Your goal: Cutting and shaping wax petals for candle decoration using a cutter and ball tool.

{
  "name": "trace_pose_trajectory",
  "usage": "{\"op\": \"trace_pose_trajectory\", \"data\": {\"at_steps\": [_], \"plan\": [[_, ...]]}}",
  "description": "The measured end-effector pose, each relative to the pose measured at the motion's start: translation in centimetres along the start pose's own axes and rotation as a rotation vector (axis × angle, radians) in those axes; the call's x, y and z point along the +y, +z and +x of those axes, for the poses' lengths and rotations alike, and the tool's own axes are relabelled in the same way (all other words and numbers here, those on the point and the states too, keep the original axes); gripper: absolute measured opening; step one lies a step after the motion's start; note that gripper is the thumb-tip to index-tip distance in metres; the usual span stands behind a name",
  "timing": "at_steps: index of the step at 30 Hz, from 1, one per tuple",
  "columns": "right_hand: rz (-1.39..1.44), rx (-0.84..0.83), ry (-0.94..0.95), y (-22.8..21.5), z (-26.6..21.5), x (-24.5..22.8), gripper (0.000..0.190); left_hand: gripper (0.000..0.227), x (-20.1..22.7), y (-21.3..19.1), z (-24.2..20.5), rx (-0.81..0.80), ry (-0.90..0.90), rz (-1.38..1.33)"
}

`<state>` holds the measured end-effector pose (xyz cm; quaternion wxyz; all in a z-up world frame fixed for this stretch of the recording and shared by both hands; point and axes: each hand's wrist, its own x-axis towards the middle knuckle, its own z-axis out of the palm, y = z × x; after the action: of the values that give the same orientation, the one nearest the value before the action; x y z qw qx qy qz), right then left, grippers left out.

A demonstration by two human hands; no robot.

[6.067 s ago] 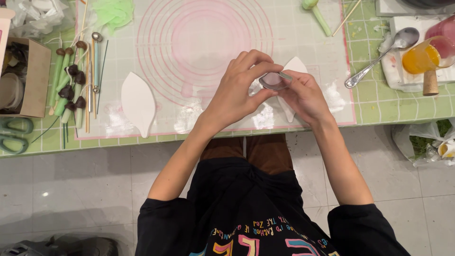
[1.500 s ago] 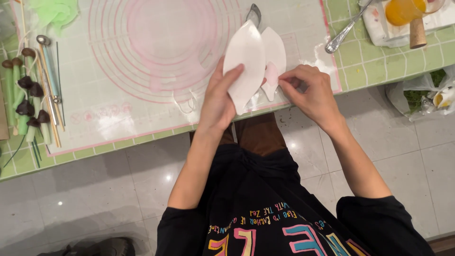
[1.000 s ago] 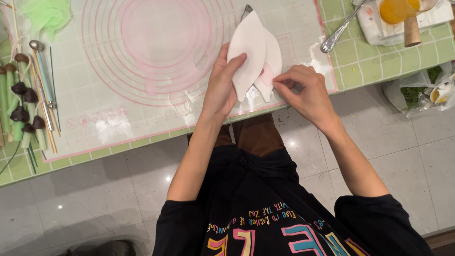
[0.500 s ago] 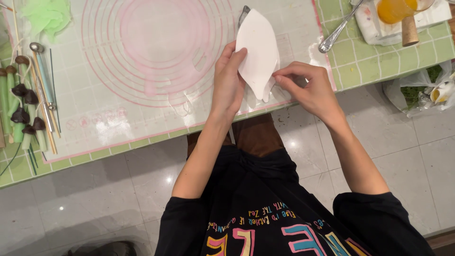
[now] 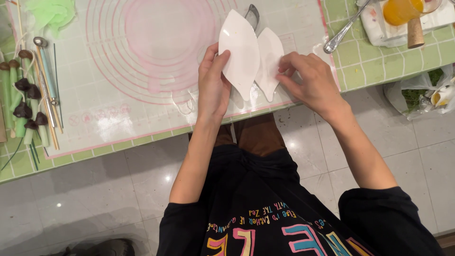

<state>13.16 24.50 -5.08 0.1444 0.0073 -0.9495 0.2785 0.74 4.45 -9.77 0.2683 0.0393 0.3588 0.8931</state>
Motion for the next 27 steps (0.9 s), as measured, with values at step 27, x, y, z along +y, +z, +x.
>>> {"op": "trace_pose_trajectory", "data": {"at_steps": [27], "plan": [[-0.123, -0.25, -0.216, -1.6, 2.8, -0.9, 0.018, 0.031, 1.1, -0.6, -1.0, 0.025, -0.035, 0.022]]}}
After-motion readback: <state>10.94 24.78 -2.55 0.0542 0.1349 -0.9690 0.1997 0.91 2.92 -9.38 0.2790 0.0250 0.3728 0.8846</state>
